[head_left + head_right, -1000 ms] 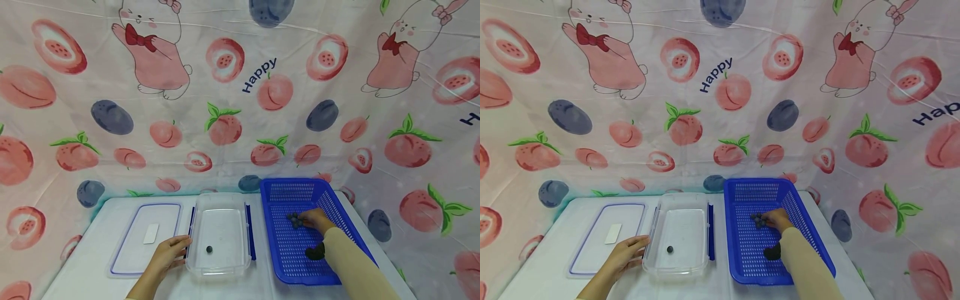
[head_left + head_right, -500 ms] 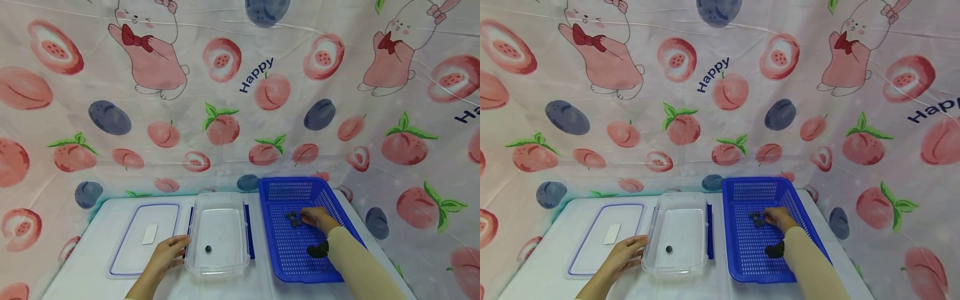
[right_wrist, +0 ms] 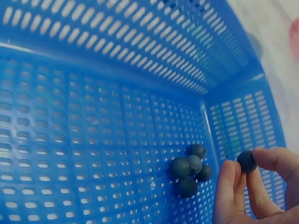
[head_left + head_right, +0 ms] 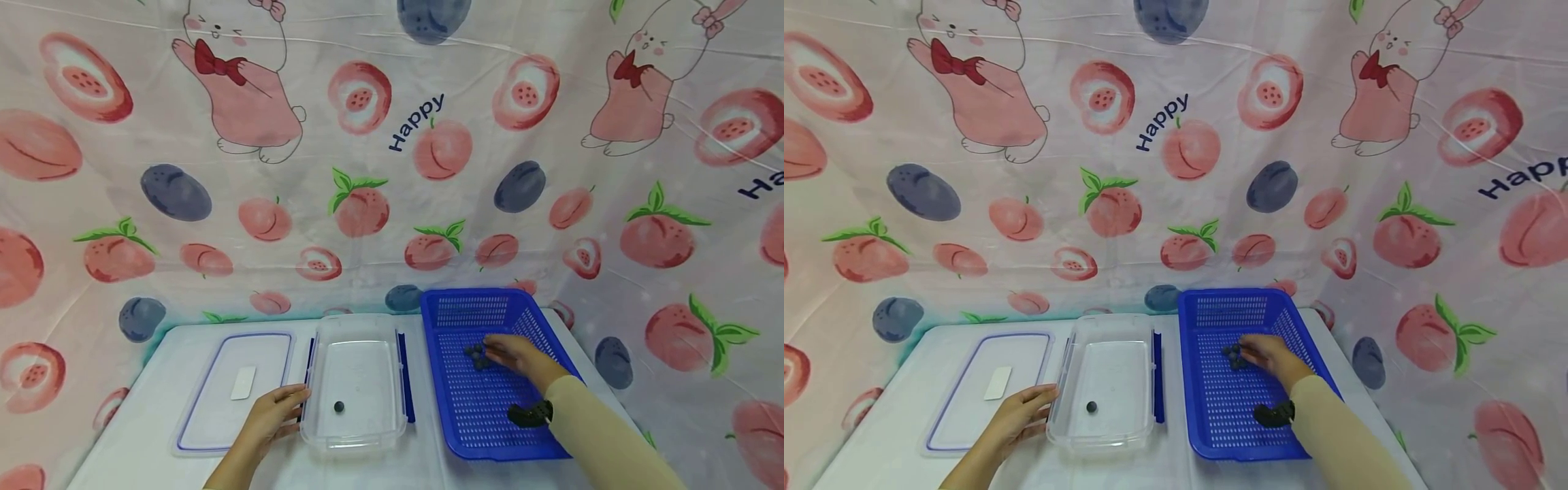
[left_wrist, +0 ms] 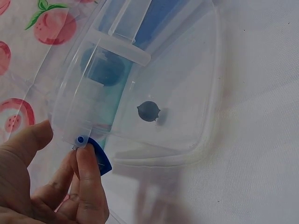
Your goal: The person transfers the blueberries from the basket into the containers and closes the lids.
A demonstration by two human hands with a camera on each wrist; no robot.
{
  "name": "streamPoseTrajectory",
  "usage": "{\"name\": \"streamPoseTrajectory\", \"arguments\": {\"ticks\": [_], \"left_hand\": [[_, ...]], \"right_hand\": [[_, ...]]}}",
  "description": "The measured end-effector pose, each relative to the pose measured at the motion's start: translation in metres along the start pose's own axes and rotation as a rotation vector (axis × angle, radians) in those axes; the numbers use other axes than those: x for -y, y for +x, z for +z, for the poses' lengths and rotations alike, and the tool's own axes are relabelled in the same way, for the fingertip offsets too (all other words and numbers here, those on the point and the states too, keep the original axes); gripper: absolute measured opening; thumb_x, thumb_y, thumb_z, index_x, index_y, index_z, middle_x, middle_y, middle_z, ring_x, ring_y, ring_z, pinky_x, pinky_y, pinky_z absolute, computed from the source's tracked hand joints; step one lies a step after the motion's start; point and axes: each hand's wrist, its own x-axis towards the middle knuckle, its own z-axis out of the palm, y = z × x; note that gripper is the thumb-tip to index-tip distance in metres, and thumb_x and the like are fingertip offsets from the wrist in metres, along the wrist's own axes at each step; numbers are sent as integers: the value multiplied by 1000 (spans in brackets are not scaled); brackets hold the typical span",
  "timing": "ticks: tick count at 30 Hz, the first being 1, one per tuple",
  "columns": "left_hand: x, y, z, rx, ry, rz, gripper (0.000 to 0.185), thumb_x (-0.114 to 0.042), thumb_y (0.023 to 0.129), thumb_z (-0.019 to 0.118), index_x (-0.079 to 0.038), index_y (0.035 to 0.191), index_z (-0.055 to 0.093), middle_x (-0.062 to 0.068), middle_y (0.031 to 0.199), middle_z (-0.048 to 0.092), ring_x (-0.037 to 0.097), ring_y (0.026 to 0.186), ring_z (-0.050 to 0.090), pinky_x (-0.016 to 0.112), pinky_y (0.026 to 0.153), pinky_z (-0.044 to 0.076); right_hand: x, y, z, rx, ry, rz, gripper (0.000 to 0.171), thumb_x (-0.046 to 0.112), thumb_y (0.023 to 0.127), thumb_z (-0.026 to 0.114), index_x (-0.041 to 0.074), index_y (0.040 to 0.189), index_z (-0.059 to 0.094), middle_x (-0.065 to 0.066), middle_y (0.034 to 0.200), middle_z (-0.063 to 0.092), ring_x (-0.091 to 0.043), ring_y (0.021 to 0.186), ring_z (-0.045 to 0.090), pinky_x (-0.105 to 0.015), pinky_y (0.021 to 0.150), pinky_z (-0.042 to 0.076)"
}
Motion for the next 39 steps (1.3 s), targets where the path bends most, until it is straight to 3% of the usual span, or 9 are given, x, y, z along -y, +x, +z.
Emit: {"name": "streamPoseTrajectory", "arguments": {"ticks": [8, 15, 25, 30, 39], "left_hand": [[0, -1, 0, 9, 10, 3, 52, -31, 91, 70, 4, 128, 60, 17, 117, 66, 22, 94, 65, 38, 75, 60], [0, -1, -1, 17, 11, 8, 56, -34, 90, 72, 4, 129, 59, 16, 118, 66, 22, 95, 65, 37, 75, 60], [-3, -3, 0, 15, 5, -2, 55, -33, 90, 71, 4, 129, 59, 13, 115, 67, 20, 93, 64, 36, 75, 60], [-2, -2, 0, 15, 0, 3, 55, -33, 90, 71, 4, 129, 59, 12, 114, 67, 20, 93, 64, 36, 75, 60], [-2, -2, -1, 22, -3, 4, 53, -32, 92, 69, 3, 130, 59, 12, 117, 67, 20, 95, 64, 36, 76, 59]], "right_hand": [[1, -16, 8, 113, -39, -57, 54, 0, 94, 61, -18, 139, 38, -2, 93, 65, -11, 87, 66, -25, 84, 57], [0, -32, 20, 194, -18, -77, 37, -2, 93, 61, -14, 127, 52, -4, 98, 66, -11, 86, 64, -26, 85, 56], [2, -52, 34, 234, -133, -122, 51, 6, 96, 62, -16, 137, 43, -7, 109, 65, -11, 92, 65, -34, 96, 53], [3, -57, 41, 278, -143, -134, 52, 9, 96, 62, -16, 138, 42, -3, 105, 66, -10, 93, 65, -36, 99, 52], [6, -71, 60, 304, -175, -136, 49, 12, 96, 63, -13, 135, 48, -12, 116, 64, -13, 97, 65, -32, 94, 54]]}}
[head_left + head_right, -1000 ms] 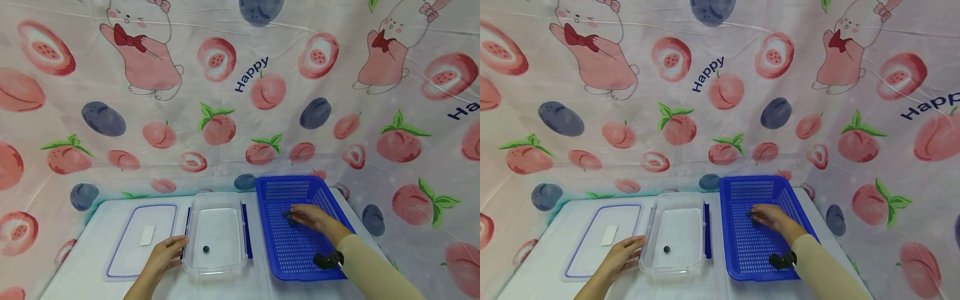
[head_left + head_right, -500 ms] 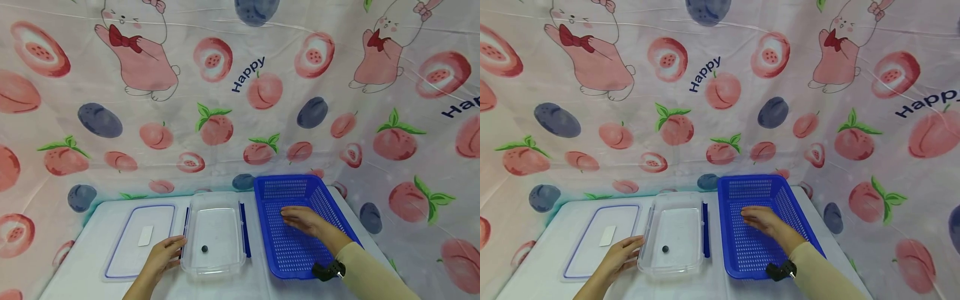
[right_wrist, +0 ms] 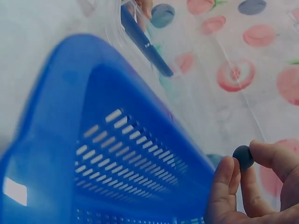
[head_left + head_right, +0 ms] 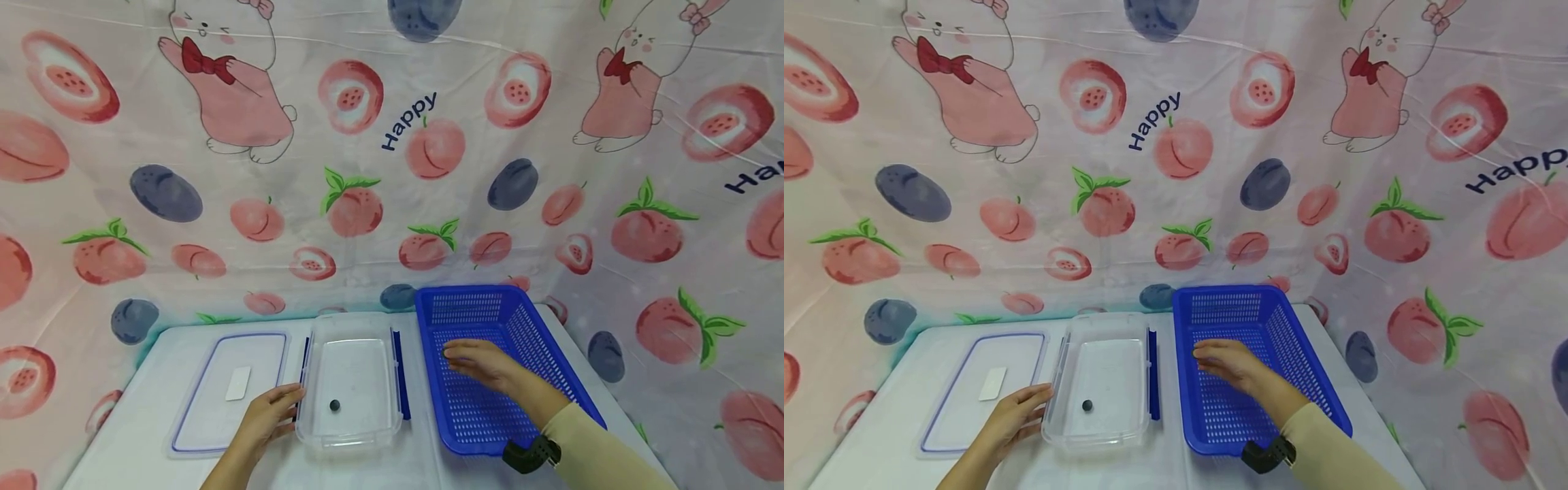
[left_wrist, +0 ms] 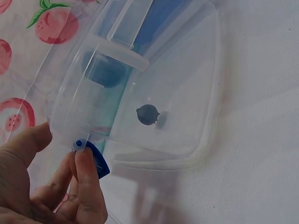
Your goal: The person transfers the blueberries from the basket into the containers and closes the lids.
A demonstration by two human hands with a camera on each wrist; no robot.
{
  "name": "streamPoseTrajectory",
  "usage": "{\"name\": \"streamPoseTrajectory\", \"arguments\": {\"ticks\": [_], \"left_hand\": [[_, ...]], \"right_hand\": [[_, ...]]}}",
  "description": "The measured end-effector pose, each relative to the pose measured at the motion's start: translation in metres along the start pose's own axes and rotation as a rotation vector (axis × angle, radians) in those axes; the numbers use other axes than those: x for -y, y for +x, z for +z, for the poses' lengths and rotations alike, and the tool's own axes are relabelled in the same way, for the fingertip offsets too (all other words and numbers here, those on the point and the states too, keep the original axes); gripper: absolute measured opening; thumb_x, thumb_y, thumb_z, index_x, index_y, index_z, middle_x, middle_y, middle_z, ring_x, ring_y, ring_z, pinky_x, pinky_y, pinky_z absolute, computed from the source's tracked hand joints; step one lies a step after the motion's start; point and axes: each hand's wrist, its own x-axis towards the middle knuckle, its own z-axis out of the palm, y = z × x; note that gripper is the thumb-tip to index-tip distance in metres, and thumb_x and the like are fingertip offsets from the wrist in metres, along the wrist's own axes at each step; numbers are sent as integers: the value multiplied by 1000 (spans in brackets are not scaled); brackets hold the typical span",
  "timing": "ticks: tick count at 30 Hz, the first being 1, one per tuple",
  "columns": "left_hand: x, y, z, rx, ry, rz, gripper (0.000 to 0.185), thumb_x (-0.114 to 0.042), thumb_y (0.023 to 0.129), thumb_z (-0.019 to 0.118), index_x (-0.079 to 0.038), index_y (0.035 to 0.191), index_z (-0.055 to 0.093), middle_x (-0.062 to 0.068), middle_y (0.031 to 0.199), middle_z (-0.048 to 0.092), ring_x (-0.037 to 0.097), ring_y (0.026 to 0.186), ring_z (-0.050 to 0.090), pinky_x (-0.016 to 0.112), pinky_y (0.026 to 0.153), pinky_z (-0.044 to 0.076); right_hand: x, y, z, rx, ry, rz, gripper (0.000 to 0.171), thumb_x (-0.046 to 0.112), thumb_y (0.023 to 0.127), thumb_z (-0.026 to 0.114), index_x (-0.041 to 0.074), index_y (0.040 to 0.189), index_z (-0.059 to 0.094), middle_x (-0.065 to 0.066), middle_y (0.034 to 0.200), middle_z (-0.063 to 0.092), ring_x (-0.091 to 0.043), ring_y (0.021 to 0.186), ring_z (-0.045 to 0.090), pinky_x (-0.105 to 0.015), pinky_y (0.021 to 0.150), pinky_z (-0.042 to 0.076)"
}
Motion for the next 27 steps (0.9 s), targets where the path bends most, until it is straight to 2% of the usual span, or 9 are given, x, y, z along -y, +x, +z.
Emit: {"name": "streamPoseTrajectory", "arguments": {"ticks": [4, 9, 14, 20, 27], "left_hand": [[0, 0, 1, -6, 1, 2, 54, -33, 91, 70, 3, 130, 59, 11, 115, 66, 20, 93, 63, 34, 75, 59], [1, -1, 2, -11, -1, 5, 54, -33, 92, 70, 3, 130, 59, 11, 112, 65, 19, 91, 62, 32, 74, 59], [2, -2, 3, -16, 2, 1, 51, -32, 92, 69, 3, 129, 59, 10, 107, 64, 19, 89, 60, 31, 72, 58], [2, -1, 3, -16, 2, -1, 51, -31, 93, 68, 3, 129, 59, 9, 103, 64, 17, 86, 59, 30, 71, 58], [2, -2, 3, -14, 5, -2, 52, -33, 92, 69, 3, 129, 59, 10, 105, 65, 17, 86, 60, 30, 71, 58]], "right_hand": [[0, 0, 7, 15, 1, -3, 50, 12, 96, 64, -13, 136, 47, -13, 118, 62, -15, 100, 64, -35, 98, 52], [1, 2, 15, 12, 15, 3, 49, 14, 92, 70, -10, 131, 53, -9, 112, 65, -17, 99, 65, -39, 100, 51], [3, 3, 20, 1, 38, 26, 45, 15, 91, 71, -7, 127, 57, -8, 109, 64, -16, 95, 65, -37, 99, 52], [5, 7, 26, -37, 70, 47, 41, 9, 93, 66, -10, 129, 55, -10, 108, 63, -17, 94, 64, -31, 91, 55], [4, 9, 31, 5, 107, 33, 38, 6, 94, 64, -11, 127, 55, -12, 110, 64, -17, 94, 65, -28, 86, 56]]}}
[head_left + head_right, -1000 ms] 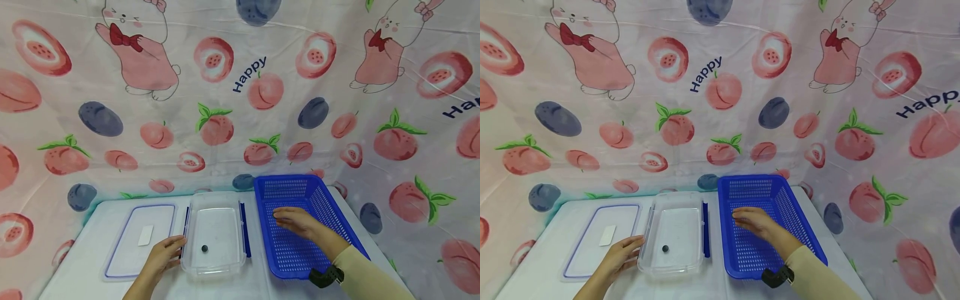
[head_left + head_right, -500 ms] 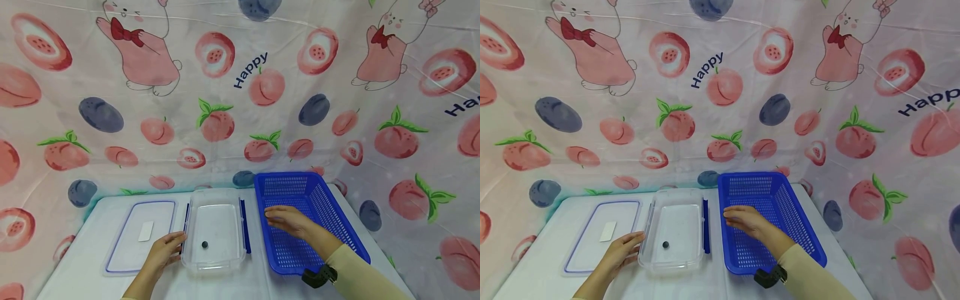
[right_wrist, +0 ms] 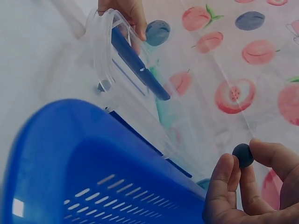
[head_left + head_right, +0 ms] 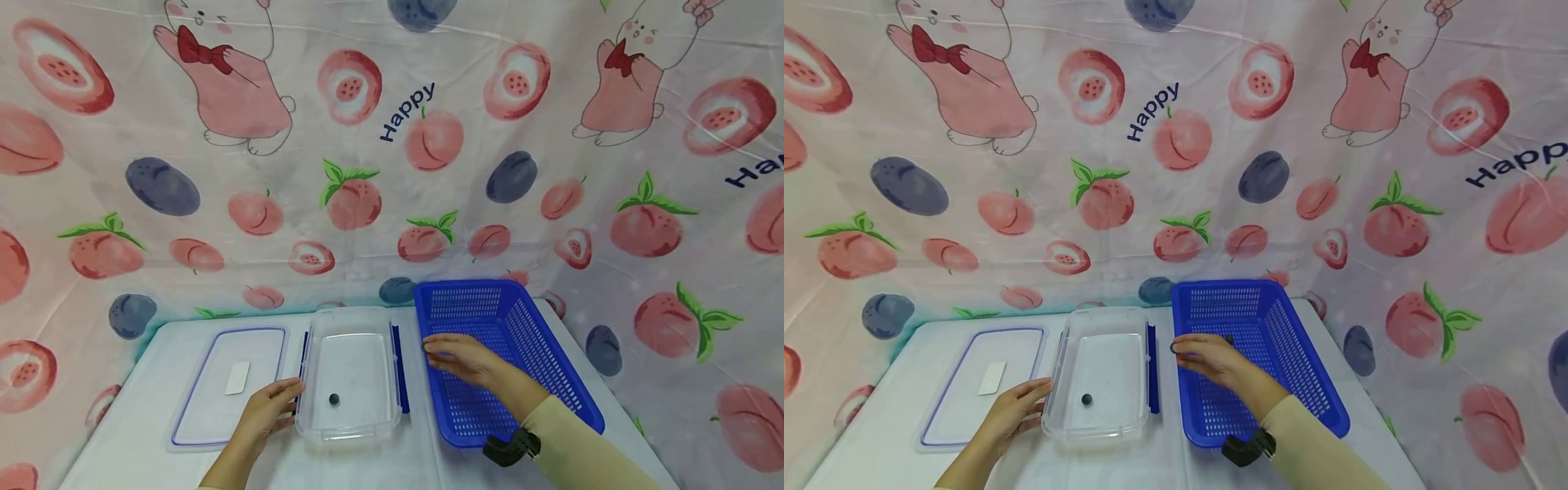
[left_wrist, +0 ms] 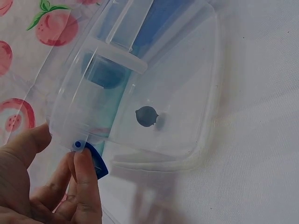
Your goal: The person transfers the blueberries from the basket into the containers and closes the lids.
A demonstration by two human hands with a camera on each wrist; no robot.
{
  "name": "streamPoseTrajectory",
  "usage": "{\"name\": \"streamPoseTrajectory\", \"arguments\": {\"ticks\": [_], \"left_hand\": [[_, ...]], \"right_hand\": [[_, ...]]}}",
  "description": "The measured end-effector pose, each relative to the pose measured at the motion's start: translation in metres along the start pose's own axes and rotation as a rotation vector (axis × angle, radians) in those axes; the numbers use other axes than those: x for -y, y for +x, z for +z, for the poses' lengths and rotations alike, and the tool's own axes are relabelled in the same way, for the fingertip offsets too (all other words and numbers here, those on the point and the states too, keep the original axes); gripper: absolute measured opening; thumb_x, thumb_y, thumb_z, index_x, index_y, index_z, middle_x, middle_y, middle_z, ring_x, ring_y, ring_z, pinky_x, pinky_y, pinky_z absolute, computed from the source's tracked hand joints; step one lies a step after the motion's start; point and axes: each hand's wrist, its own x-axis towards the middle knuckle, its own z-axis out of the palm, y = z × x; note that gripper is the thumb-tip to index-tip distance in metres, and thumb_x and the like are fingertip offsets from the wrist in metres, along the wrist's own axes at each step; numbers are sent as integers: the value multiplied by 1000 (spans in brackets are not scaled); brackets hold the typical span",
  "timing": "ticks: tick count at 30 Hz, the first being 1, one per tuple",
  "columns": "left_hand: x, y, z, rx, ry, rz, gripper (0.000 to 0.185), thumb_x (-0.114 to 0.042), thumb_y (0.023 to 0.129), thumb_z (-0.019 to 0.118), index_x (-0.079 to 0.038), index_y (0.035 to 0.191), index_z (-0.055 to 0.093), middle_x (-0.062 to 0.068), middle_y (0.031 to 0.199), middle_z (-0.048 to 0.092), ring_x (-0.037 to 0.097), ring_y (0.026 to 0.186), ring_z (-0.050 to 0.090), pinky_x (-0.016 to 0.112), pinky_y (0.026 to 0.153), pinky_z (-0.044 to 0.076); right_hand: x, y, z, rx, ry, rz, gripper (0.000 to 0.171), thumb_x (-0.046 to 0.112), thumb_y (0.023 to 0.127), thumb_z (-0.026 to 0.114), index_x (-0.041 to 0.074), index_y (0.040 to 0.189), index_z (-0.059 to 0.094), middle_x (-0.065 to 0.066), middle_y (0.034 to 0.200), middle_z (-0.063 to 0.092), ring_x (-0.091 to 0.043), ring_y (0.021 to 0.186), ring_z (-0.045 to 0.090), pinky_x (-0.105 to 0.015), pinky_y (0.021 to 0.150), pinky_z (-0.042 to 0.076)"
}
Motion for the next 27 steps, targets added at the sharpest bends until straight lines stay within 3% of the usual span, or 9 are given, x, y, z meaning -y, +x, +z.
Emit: {"name": "streamPoseTrajectory", "arguments": {"ticks": [10, 27], "left_hand": [[3, 1, 1, 5, -21, 1, 54, -32, 91, 70, 4, 130, 59, 8, 100, 66, 16, 82, 62, 31, 70, 58], [1, 2, 0, -10, -37, -8, 53, -31, 91, 71, 4, 129, 59, 5, 96, 65, 16, 81, 60, 29, 68, 58]], "right_hand": [[-1, 0, 15, 64, 24, -7, 45, 6, 95, 63, -13, 133, 49, -9, 109, 62, -14, 94, 63, -26, 89, 55], [-1, 13, 45, 120, 30, -5, 41, 3, 93, 63, -13, 129, 52, -5, 98, 65, -15, 90, 66, -25, 85, 56]]}}
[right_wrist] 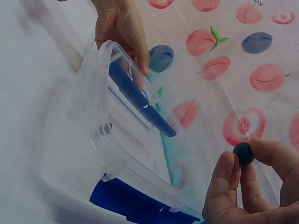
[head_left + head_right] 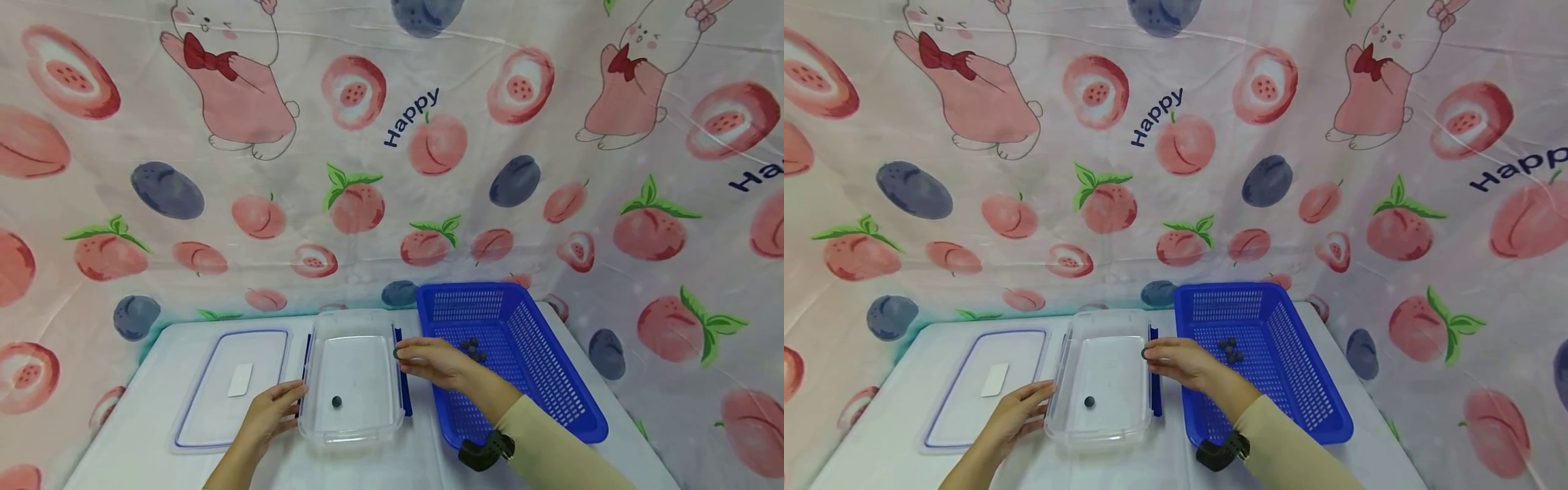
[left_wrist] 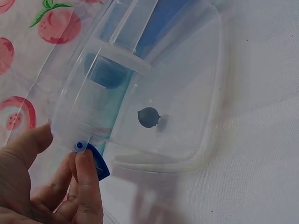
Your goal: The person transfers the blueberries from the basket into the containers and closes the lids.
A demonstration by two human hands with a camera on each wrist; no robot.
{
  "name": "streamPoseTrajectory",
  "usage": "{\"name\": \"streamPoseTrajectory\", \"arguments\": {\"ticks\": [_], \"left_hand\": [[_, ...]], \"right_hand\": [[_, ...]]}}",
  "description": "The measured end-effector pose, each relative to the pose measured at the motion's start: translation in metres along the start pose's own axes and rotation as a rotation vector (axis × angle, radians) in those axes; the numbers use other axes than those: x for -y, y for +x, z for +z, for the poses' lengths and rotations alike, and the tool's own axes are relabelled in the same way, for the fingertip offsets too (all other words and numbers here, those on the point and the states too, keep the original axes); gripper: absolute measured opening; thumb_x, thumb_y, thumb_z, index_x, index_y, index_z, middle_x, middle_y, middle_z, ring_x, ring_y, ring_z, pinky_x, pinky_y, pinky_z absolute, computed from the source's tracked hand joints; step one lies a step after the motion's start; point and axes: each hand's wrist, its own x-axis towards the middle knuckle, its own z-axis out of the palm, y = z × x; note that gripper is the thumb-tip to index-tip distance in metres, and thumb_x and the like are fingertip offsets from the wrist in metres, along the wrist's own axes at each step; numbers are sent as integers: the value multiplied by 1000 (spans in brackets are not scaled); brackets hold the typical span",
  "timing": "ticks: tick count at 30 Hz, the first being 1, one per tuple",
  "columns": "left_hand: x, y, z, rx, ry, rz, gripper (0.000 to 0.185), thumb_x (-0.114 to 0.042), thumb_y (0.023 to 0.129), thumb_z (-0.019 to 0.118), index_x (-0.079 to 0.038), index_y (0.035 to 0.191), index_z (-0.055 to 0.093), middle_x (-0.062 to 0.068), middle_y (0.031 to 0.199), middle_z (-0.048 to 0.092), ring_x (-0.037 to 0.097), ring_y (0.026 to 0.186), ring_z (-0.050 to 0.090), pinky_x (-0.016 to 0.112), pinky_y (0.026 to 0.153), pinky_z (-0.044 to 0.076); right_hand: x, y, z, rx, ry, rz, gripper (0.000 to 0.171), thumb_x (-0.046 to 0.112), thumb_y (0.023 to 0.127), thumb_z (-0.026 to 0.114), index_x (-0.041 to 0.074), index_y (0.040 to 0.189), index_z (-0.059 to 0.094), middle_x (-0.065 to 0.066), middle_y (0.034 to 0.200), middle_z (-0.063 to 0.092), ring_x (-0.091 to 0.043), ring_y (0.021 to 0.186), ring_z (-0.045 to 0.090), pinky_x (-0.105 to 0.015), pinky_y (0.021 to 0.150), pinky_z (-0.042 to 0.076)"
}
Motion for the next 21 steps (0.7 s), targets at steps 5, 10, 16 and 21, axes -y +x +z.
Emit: {"name": "streamPoseTrajectory", "arguments": {"ticks": [5, 10, 16, 21], "left_hand": [[2, 0, 2, 1, 2, 0, 52, -30, 92, 70, 4, 129, 59, 6, 98, 65, 16, 82, 60, 29, 68, 58], [-1, 0, 2, 5, 8, 10, 53, -31, 92, 70, 4, 130, 59, 8, 102, 65, 16, 83, 60, 29, 69, 58], [-4, -1, 1, 1, 5, 15, 52, -30, 92, 69, 3, 130, 59, 9, 104, 65, 16, 84, 60, 28, 69, 58], [-1, -1, 1, 2, 6, 6, 52, -32, 92, 70, 3, 129, 60, 9, 105, 65, 17, 86, 61, 29, 70, 58]], "right_hand": [[-6, 3, 4, -4, 12, 10, 40, 1, 94, 61, -14, 129, 52, -5, 95, 65, -13, 86, 65, -24, 83, 56], [-8, 6, 9, -6, -6, 27, 39, 3, 94, 62, -12, 129, 53, -4, 95, 65, -13, 87, 65, -24, 84, 56], [-9, 9, 19, -13, -29, 38, 38, 5, 93, 63, -12, 127, 55, -6, 97, 66, -14, 85, 65, -26, 86, 57], [-14, 13, 27, -2, -29, 50, 39, 4, 93, 64, -13, 127, 55, -7, 97, 66, -15, 85, 64, -27, 85, 57]]}}
